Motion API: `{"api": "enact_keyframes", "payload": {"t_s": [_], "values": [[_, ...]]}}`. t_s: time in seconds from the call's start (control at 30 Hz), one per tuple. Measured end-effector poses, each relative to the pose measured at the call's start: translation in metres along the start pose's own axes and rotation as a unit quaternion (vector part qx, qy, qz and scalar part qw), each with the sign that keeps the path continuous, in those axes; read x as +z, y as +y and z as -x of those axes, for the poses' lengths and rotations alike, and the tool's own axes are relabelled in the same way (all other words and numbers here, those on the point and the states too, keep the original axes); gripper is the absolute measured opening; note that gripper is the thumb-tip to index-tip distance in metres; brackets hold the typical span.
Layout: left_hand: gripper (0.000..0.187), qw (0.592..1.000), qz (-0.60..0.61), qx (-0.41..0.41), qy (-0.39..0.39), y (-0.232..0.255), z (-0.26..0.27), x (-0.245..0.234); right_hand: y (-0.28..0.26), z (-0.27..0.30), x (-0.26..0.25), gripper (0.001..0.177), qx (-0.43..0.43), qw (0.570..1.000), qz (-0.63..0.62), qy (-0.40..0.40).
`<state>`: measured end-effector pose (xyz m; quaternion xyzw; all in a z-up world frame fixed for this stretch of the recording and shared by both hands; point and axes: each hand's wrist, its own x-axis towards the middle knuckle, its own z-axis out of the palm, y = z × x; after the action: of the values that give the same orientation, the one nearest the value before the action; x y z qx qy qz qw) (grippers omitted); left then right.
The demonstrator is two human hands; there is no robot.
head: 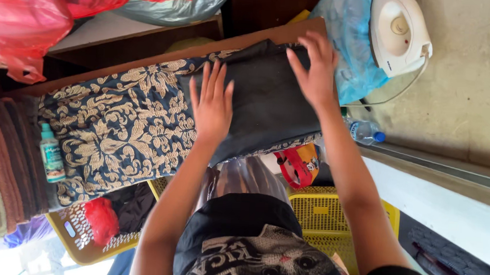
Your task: The person folds a black pair of pants on a patterned table, smoothing the fabric and aligning the edges. They then place the folded pants into a yellow plastic basket and retrieve another pair of black pants to repeat the folding process.
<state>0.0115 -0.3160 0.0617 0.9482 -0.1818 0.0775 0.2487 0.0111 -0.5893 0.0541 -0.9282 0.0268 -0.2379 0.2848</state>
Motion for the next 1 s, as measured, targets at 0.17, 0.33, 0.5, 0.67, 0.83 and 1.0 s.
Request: {"api": "enact_keyframes", "payload": {"t_s": [0.17, 0.33, 0.5, 0.67, 0.83, 1.0], "values": [[0.065, 0.995, -0.028, -0.013, -0.098, 0.009, 0.052, -0.011, -0.067, 0.079, 0.0, 0.06, 0.014, 0.99, -0.027, -0.14], [0.073, 0.991, -0.11, -0.006, -0.075, -0.005, 0.056, 0.026, -0.051, 0.088, 0.019, 0.061, -0.021, 0.982, 0.082, -0.171], [0.074, 0.991, -0.112, -0.006, -0.069, -0.012, 0.059, 0.035, -0.007, 0.072, 0.017, 0.067, 0.084, 0.977, 0.098, -0.169], [0.081, 0.992, -0.059, -0.036, -0.101, -0.005, 0.051, 0.027, -0.002, 0.072, 0.016, 0.069, 0.102, 0.976, 0.108, -0.157], [0.079, 0.993, -0.094, 0.025, -0.067, -0.004, 0.025, 0.026, -0.014, 0.059, 0.029, 0.062, 0.047, 0.986, 0.09, -0.13], [0.081, 0.996, -0.051, 0.01, -0.067, -0.018, 0.011, 0.042, 0.0, 0.034, 0.041, 0.055, 0.086, 0.984, 0.068, -0.142]]}}
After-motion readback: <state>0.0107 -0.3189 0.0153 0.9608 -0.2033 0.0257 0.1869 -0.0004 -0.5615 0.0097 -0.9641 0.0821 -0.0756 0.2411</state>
